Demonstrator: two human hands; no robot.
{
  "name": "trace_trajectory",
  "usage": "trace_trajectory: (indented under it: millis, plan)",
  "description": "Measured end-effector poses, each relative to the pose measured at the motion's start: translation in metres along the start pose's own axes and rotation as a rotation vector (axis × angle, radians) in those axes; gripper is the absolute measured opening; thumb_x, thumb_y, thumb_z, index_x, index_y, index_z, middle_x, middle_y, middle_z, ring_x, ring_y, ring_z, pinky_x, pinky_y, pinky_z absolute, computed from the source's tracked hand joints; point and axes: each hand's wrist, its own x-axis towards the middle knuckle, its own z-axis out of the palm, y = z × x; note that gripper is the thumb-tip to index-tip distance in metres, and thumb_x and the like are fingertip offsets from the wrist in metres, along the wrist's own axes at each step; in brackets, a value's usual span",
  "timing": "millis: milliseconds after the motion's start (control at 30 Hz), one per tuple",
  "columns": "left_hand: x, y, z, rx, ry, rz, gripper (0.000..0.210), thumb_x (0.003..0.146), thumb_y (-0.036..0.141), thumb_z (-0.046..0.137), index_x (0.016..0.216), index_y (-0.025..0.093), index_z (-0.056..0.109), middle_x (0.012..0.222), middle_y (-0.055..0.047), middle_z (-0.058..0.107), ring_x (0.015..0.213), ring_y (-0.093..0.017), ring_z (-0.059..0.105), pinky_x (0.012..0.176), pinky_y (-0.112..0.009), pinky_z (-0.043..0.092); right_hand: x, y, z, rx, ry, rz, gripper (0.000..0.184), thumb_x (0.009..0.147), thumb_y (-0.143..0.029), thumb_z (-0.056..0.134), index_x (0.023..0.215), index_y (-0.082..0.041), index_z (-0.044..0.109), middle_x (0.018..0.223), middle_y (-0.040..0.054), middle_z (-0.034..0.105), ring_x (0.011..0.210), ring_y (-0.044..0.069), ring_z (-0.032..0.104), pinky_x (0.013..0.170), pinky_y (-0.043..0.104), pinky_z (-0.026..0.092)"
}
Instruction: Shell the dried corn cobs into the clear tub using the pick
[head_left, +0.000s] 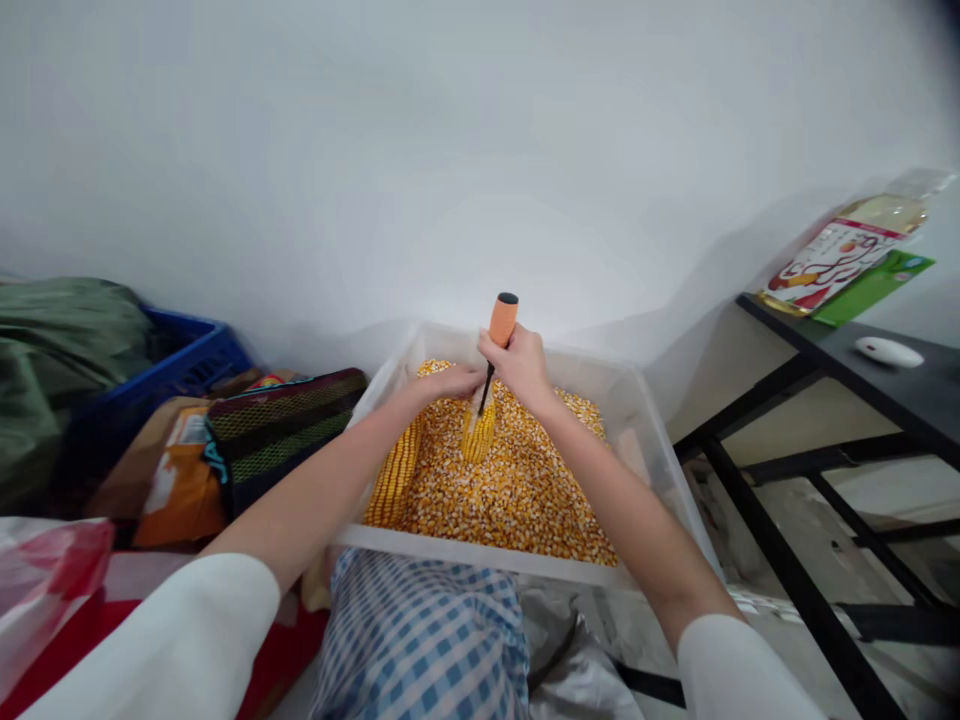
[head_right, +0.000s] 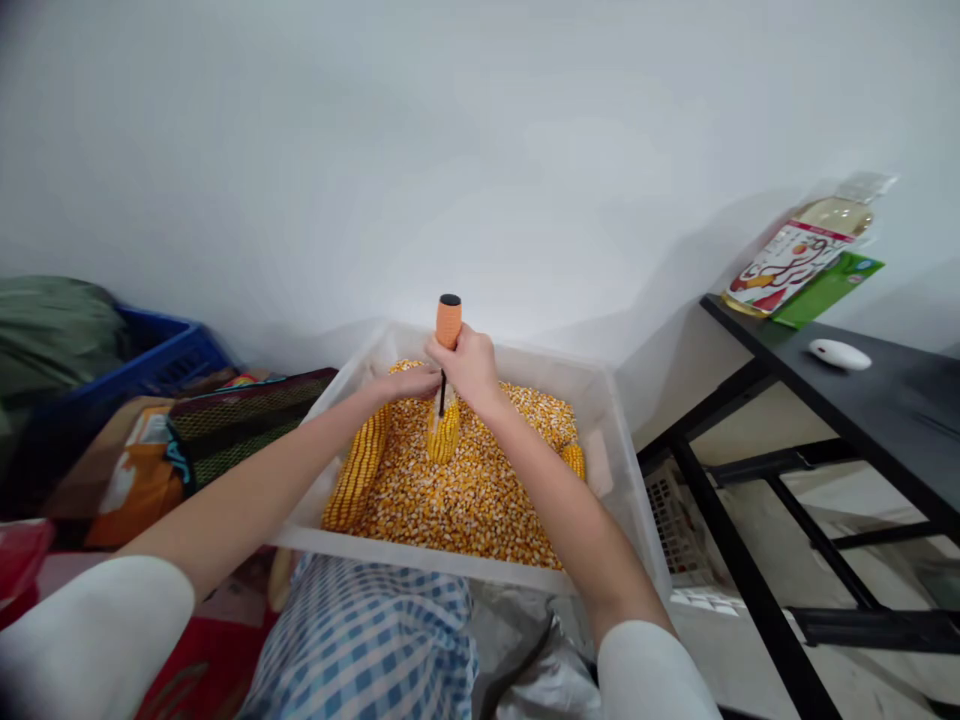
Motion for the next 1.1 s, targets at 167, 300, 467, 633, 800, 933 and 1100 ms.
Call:
trace_trajectory:
  millis: [167, 300, 467, 633, 800, 933, 1100]
  plan:
    - [0.0, -0.001, 0.001, 0.016, -0.015, 0.054, 0.045, 0.073, 0.058, 0.045, 0.057, 0.016, 0.043, 0.047, 0.002, 0.034, 0.044, -0.008, 0.029, 0.044, -0.024, 0.021, 0.004, -0.007, -0.003, 0.009, 0.091, -0.031, 0.026, 0.073, -0.04, 0.052, 0.064, -0.016, 0.048, 0.052, -0.0039, 0.038, 0.049, 0.007, 0.032, 0.046, 0.023, 0.023]
    - [0.001, 0.001, 0.0, -0.005, -0.012, 0.018, 0.045, 0.071, 0.058, 0.047, 0.056, 0.016, 0.045, 0.046, 0.003, 0.034, 0.043, -0.008, 0.027, 0.044, -0.025, 0.019, 0.008, -0.009, -0.009, -0.007, 0.09, -0.007, 0.027, 0.072, -0.038, 0.053, 0.06, -0.016, 0.045, 0.051, -0.0045, 0.036, 0.048, 0.006, 0.03, 0.046, 0.023, 0.022]
    - [0.002, -0.001, -0.001, 0.0, -0.014, 0.004, 0.041, 0.07, 0.054, 0.05, 0.054, 0.017, 0.045, 0.045, 0.002, 0.033, 0.043, -0.009, 0.028, 0.044, -0.025, 0.02, 0.008, -0.005, -0.012, -0.002, 0.132, -0.026, 0.027, 0.074, -0.039, 0.052, 0.061, -0.017, 0.044, 0.052, -0.0046, 0.036, 0.048, 0.006, 0.03, 0.046, 0.023, 0.022]
    - [0.004, -0.003, 0.0, 0.001, -0.014, 0.016, 0.041, 0.072, 0.054, 0.046, 0.053, 0.018, 0.042, 0.046, 0.002, 0.032, 0.043, -0.009, 0.026, 0.043, -0.025, 0.019, 0.009, -0.003, -0.013, -0.011, 0.132, -0.036, 0.027, 0.073, -0.04, 0.052, 0.061, -0.017, 0.044, 0.052, -0.0049, 0.035, 0.048, 0.006, 0.029, 0.046, 0.023, 0.022]
    - [0.003, -0.002, 0.001, -0.02, -0.013, 0.005, 0.042, 0.071, 0.057, 0.046, 0.056, 0.018, 0.04, 0.046, 0.004, 0.029, 0.044, -0.008, 0.024, 0.042, -0.024, 0.019, 0.006, -0.002, -0.01, -0.017, 0.081, -0.01, 0.027, 0.074, -0.039, 0.052, 0.061, -0.017, 0.044, 0.051, -0.0047, 0.035, 0.049, 0.007, 0.03, 0.045, 0.023, 0.022]
    - [0.001, 0.001, 0.001, -0.024, -0.009, 0.027, 0.041, 0.07, 0.056, 0.049, 0.058, 0.017, 0.042, 0.047, 0.004, 0.031, 0.044, -0.008, 0.027, 0.042, -0.023, 0.021, 0.005, -0.005, -0.008, -0.015, 0.091, -0.038, 0.026, 0.074, -0.039, 0.052, 0.064, -0.017, 0.046, 0.053, -0.0045, 0.037, 0.049, 0.007, 0.031, 0.046, 0.023, 0.022]
    - [-0.002, 0.004, 0.0, -0.014, 0.009, 0.013, 0.043, 0.069, 0.058, 0.048, 0.055, 0.018, 0.041, 0.046, 0.003, 0.032, 0.042, -0.008, 0.028, 0.042, -0.024, 0.021, 0.005, -0.01, -0.009, -0.017, 0.075, -0.028, 0.025, 0.074, -0.039, 0.052, 0.063, -0.016, 0.047, 0.052, -0.0041, 0.037, 0.049, 0.007, 0.031, 0.047, 0.024, 0.023]
